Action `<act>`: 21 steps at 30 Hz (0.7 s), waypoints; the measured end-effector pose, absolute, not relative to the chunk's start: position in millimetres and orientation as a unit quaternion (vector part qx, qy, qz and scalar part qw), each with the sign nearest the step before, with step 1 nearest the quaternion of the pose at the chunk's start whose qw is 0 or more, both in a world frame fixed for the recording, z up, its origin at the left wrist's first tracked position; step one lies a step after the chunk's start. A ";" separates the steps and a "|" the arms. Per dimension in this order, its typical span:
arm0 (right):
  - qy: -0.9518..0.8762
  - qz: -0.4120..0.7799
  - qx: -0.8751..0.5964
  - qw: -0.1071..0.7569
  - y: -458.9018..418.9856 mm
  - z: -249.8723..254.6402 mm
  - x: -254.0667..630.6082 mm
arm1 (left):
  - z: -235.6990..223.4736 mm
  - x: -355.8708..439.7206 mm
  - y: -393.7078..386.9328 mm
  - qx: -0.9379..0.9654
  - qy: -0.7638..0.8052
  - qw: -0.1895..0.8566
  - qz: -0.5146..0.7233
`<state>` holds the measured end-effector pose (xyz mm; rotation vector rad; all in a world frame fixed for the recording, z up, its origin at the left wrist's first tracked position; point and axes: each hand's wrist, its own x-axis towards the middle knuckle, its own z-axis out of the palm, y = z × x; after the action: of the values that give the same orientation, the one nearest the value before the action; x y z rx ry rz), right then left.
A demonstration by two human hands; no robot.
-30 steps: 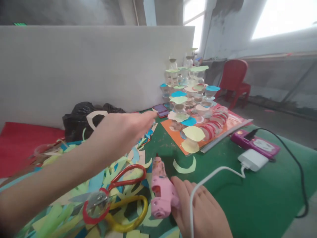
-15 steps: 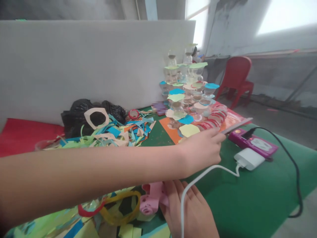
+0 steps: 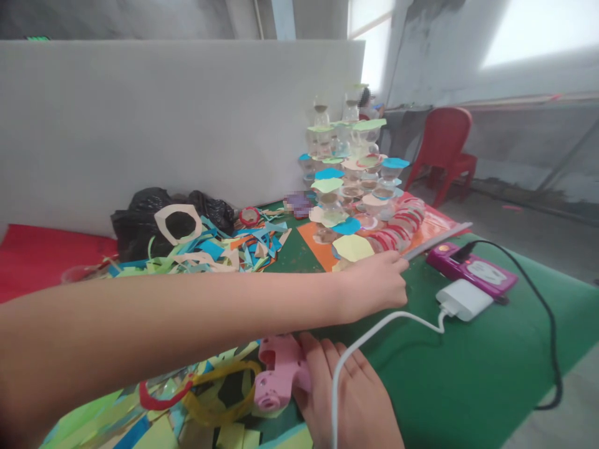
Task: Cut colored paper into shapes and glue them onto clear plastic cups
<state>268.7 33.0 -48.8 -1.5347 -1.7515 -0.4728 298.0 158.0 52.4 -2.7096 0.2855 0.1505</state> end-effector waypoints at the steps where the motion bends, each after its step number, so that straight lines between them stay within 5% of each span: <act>1: -0.684 -0.184 -0.601 0.371 33.1 -48.9 268.7 | 53.1 298.7 157.8 -0.972 0.104 0.204 0.055; 21: -0.692 -0.143 -0.612 0.355 33.0 -44.9 267.9 | 43.2 309.7 172.1 -0.970 0.143 0.184 0.075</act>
<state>267.9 33.0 -44.9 -1.5806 -1.7895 -0.3703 309.7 172.1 43.2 -2.7331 0.4017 0.2115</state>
